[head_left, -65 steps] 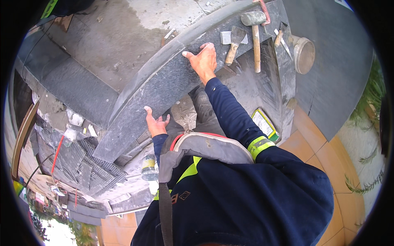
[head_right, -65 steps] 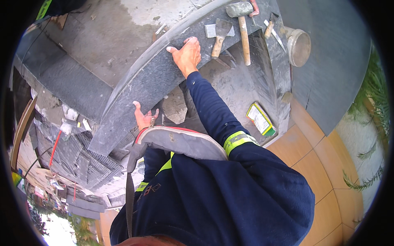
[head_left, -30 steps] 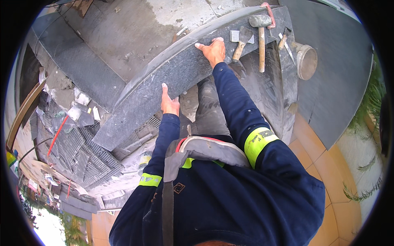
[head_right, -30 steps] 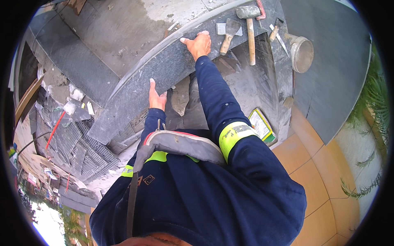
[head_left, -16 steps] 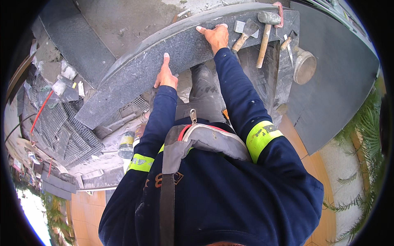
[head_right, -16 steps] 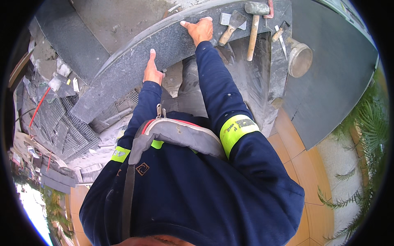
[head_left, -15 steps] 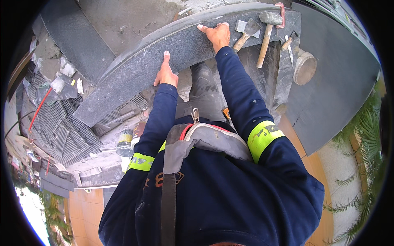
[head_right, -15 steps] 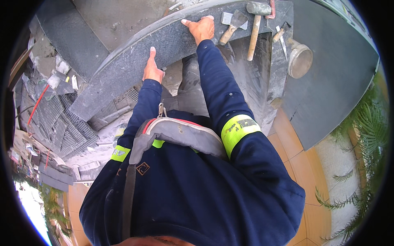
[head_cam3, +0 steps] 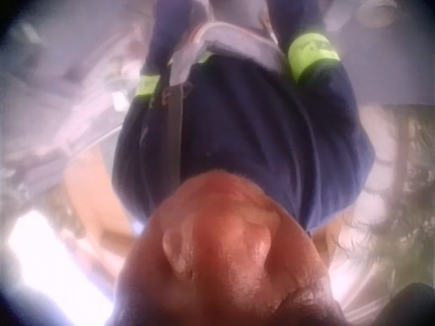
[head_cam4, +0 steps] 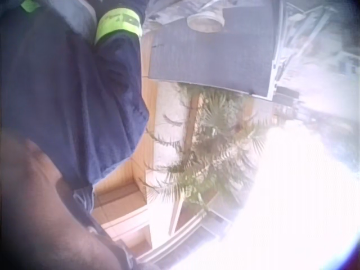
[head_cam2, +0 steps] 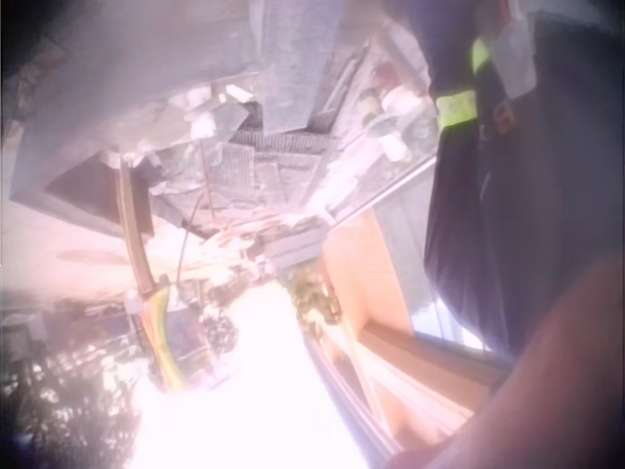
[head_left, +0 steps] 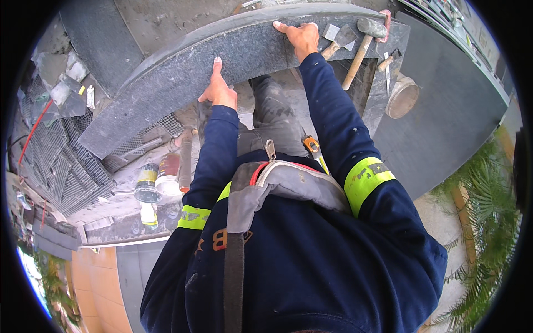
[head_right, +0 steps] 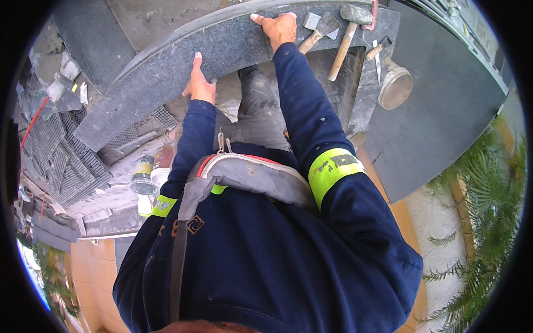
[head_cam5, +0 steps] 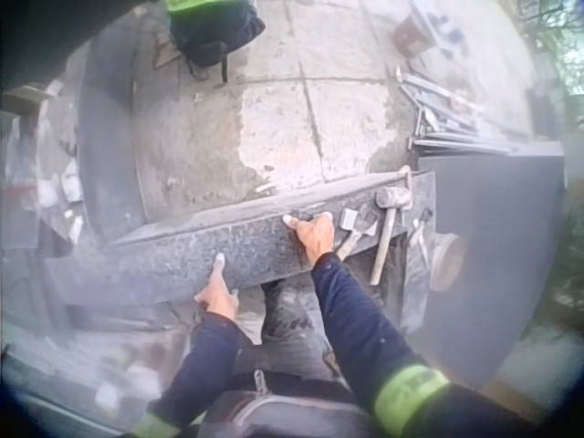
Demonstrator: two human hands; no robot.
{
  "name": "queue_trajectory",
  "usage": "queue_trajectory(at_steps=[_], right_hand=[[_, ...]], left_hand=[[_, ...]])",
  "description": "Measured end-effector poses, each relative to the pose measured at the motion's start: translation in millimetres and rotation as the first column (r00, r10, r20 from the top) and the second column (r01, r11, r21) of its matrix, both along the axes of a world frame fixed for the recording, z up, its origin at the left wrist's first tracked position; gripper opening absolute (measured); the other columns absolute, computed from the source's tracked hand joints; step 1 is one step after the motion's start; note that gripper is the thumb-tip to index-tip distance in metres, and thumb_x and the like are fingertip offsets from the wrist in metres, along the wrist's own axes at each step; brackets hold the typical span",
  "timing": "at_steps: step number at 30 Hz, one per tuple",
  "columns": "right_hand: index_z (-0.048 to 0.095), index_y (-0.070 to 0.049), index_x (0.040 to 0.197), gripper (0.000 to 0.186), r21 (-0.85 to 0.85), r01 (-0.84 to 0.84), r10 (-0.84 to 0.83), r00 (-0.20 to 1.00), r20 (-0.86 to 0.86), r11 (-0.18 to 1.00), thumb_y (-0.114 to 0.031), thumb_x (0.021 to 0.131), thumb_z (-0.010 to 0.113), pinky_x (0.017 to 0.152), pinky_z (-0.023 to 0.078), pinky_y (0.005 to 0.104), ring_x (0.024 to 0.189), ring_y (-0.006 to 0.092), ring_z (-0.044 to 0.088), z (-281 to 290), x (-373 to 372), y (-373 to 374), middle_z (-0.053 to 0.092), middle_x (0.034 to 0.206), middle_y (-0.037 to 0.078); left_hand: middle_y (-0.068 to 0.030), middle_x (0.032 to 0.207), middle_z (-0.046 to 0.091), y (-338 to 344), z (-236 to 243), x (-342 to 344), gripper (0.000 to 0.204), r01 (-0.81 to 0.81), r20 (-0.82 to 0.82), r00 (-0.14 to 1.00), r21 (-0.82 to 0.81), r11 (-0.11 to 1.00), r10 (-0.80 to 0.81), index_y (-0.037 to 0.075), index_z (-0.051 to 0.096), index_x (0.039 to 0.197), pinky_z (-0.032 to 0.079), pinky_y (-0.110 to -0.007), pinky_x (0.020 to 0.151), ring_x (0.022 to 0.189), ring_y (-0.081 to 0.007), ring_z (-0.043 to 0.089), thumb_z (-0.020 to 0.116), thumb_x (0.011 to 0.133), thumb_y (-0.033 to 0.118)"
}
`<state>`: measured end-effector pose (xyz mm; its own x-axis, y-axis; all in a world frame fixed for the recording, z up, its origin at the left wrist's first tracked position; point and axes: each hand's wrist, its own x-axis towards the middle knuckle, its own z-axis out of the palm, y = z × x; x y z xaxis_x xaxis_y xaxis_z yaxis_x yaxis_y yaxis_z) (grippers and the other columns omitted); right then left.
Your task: The person positions a long gray stone slab on a curved surface, then uses two trowels to scrape and smooth the slab's edges and surface. The person repeatedly adjusts the slab's position and continues scraping along the edges.
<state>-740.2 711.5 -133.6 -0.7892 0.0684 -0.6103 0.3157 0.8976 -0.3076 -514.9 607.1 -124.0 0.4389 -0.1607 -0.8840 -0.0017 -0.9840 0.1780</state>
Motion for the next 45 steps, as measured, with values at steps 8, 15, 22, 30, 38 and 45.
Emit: queue_trajectory(at_steps=[8,15,22,30,38,45], right_hand=[[0.066,0.009,0.118,0.086,-0.019,0.022,-0.023,0.999,-0.025,1.000,-0.047,0.065,0.104,0.101,0.057,0.0435,0.114,0.0397,0.073,3,5,0,0.074,0.119,0.028],[0.066,0.008,0.118,0.087,-0.009,-0.007,0.006,0.997,-0.074,1.000,-0.052,0.066,0.101,0.100,0.057,0.0438,0.115,0.0389,0.073,9,9,2,0.075,0.118,0.026],[0.069,0.004,0.107,0.049,-0.261,0.108,-0.138,0.985,-0.100,0.959,-0.040,0.090,0.085,0.080,0.057,0.0346,0.083,0.0184,0.068,19,47,70,0.073,0.093,0.011],[0.063,0.005,0.126,0.056,-0.445,0.742,-0.675,0.657,0.335,0.501,-0.040,0.097,0.081,0.057,0.049,0.0286,0.077,0.0142,0.066,-5,156,106,0.073,0.108,0.011],[0.059,0.011,0.139,0.063,-0.484,0.717,-0.683,0.672,0.286,0.502,-0.029,0.096,0.083,0.062,0.053,0.0287,0.082,0.0136,0.069,-10,155,86,0.074,0.108,0.012],[0.053,0.008,0.145,0.068,-0.495,0.846,-0.683,0.481,0.551,0.196,-0.044,0.105,0.070,0.084,0.058,0.0394,0.104,0.0278,0.072,-25,158,101,0.068,0.125,0.022]], left_hand=[[-0.0164,0.163,0.044,-4,-31,63,0.108,-0.081,-0.293,0.954,-0.040,0.996,0.066,0.006,0.032,0.160,0.033,-0.062,0.123,0.147,-0.0433,0.039,0.095,0.081,0.043],[-0.0086,0.161,0.049,-15,-31,53,0.091,-0.018,-0.308,0.951,-0.039,0.999,0.005,0.016,0.049,0.157,0.030,-0.059,0.124,0.142,-0.0384,0.047,0.090,0.085,0.054],[-0.0113,0.174,0.032,-22,-26,49,0.113,0.078,-0.351,0.934,-0.002,0.997,-0.074,0.010,0.033,0.167,0.018,-0.063,0.129,0.157,-0.0367,0.035,0.090,0.082,0.060],[-0.0075,0.164,0.048,-24,-36,51,0.101,0.164,-0.377,0.916,0.047,0.985,-0.135,0.017,0.043,0.160,0.029,-0.060,0.123,0.148,-0.0359,0.044,0.088,0.082,0.063],[-0.0065,0.164,0.045,-32,-51,59,0.107,0.166,-0.309,0.942,0.100,0.981,-0.128,0.019,0.039,0.161,0.033,-0.060,0.118,0.147,-0.0371,0.042,0.088,0.079,0.067],[-0.0062,0.170,0.032,-32,-50,62,0.116,0.216,-0.355,0.920,0.103,0.971,-0.167,0.021,0.030,0.166,0.034,-0.061,0.118,0.147,-0.0417,0.039,0.089,0.078,0.068]])
